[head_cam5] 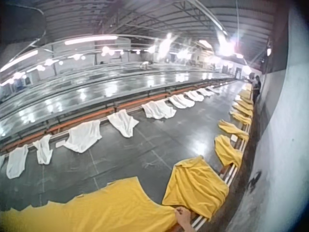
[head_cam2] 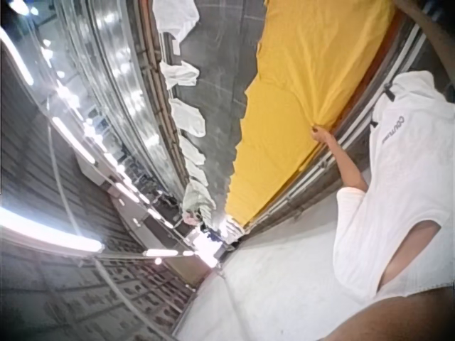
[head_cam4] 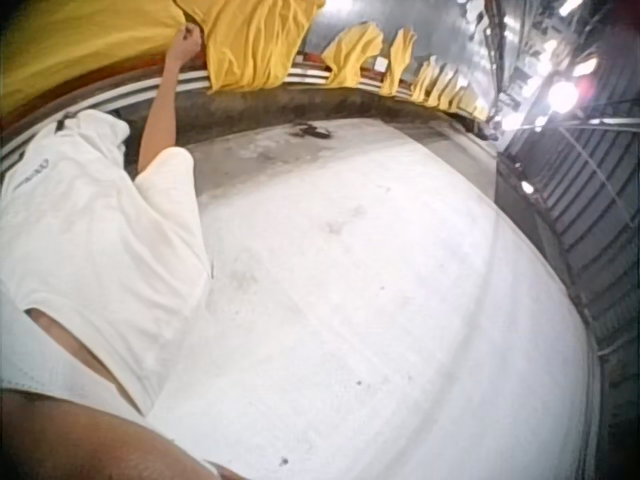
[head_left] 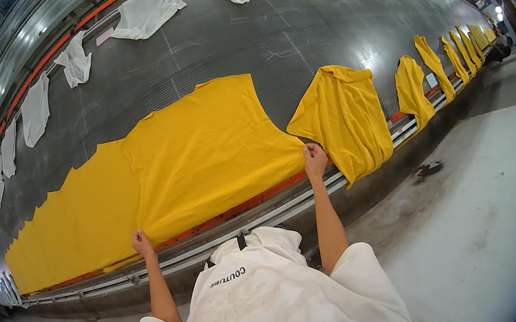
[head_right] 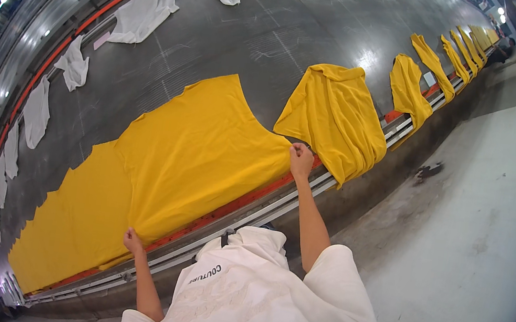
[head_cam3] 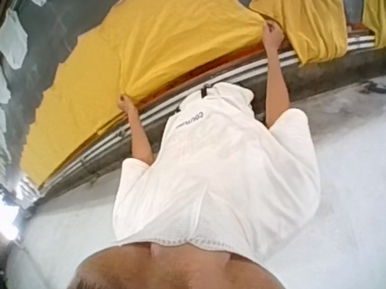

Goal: The person repeatedly picks up yellow garments from a conveyor belt, unfolds them, and smooths them flat with both hands. The person then folds each garment and places it back on the belt. The process is repeated for multiple garments throughout the clip.

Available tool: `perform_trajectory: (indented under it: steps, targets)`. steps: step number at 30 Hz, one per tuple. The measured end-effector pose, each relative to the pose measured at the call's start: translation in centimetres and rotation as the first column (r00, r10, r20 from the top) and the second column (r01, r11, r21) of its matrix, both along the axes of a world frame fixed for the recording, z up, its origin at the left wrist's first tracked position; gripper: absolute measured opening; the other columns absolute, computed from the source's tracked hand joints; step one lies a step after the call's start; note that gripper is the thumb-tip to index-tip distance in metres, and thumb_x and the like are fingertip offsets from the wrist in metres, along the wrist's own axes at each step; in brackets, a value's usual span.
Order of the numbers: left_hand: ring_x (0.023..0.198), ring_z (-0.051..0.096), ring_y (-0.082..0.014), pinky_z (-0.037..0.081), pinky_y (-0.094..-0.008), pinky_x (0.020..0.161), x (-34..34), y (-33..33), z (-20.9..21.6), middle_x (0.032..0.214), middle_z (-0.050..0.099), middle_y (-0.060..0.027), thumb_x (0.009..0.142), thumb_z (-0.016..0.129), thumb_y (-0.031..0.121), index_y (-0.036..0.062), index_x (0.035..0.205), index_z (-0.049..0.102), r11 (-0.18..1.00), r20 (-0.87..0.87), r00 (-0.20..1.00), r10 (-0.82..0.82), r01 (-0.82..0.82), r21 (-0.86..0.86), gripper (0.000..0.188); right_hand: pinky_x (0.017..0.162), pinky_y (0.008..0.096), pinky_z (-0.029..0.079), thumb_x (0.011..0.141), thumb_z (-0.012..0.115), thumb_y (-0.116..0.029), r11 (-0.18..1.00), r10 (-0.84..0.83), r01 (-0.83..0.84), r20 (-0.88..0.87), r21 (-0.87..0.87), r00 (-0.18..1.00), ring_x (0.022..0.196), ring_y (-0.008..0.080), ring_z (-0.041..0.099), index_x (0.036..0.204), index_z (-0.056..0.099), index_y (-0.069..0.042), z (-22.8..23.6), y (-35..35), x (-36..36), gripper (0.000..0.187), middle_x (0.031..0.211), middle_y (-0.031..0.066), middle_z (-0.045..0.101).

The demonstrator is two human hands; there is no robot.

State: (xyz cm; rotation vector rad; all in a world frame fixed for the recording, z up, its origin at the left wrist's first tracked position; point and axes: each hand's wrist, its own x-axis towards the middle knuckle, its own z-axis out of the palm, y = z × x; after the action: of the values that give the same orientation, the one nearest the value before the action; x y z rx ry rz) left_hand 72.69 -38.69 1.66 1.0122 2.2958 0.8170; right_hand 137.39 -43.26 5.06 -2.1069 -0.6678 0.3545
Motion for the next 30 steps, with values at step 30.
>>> perform_trajectory:
  steps: [30]
  targets:
    - [0.076,0.057,-0.0213,0.047,-0.0385,0.072,0.7,-1.3,-0.1,0.083,0.065,-0.0091,0.100,0.067,0.031,-0.0034,0.090,0.066,0.992,-0.209,0.971,-0.114,0.100,-0.074,0.036,0.080,0.0434,0.045,0.092,0.070,-0.013,0.999,-0.008,0.015,0.204,-0.030,0.979,0.074,0.0277,0.062,0.105,0.072,-0.009,-0.3,0.5,-1.3,0.014,0.076,0.0070,0.063]
